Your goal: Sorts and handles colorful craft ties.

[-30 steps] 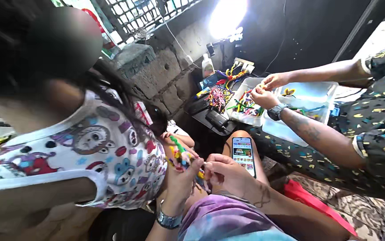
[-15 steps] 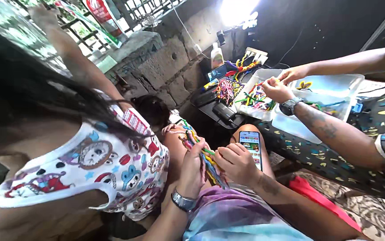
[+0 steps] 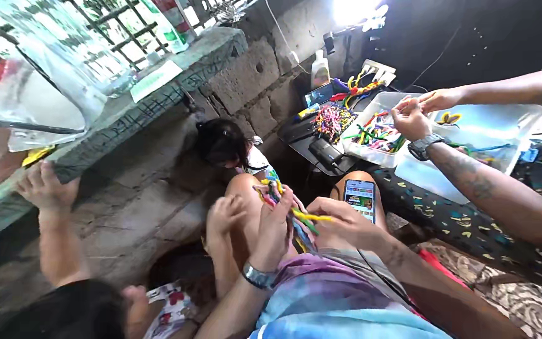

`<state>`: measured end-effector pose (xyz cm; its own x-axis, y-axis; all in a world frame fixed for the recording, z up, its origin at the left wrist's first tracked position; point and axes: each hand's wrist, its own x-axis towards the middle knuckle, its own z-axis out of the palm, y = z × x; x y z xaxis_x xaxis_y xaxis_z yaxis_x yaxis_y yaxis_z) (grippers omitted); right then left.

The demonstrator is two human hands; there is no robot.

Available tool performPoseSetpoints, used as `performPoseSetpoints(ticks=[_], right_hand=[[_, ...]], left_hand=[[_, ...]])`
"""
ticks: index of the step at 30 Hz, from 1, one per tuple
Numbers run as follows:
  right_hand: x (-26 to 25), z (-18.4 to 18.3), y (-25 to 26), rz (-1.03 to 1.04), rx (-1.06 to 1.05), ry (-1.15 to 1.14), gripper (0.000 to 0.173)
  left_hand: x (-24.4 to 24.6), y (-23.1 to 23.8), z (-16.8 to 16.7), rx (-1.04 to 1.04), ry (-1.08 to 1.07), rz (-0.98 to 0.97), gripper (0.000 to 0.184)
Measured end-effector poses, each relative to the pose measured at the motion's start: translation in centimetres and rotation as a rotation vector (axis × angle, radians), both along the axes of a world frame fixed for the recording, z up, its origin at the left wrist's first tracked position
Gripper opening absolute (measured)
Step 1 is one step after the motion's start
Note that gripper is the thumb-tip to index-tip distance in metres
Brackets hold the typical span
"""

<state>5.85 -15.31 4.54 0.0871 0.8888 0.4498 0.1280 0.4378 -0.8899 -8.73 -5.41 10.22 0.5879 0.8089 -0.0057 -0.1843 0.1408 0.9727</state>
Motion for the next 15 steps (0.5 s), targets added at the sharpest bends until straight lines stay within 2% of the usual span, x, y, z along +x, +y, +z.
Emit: performPoseSetpoints(ticks=[2,4,8,15], right_hand=[[-0.1,0.3,-0.1,0.223,-0.183,0.383,0.053],[-1.0,0.9,0.0,0.219,-0.245,0.516,0.042],[-3.0,1.2,0.7,0.049,-0.272,0.623,0.013],[-2.9,1.4,0.4,0.178,-0.325,0.694,0.019]], left_hand=[[-0.7,0.7,0.3,0.022,-0.013,-0.024,0.021],[-0.9,0.9,0.9,0.044,-0.011,-0.073,0.013],[-0.6,-0.1,0.5,0.058,-0.002,-0.085,0.008],[-0.6,-0.4,0.0,0.033,0.006,-0.006,0.011]])
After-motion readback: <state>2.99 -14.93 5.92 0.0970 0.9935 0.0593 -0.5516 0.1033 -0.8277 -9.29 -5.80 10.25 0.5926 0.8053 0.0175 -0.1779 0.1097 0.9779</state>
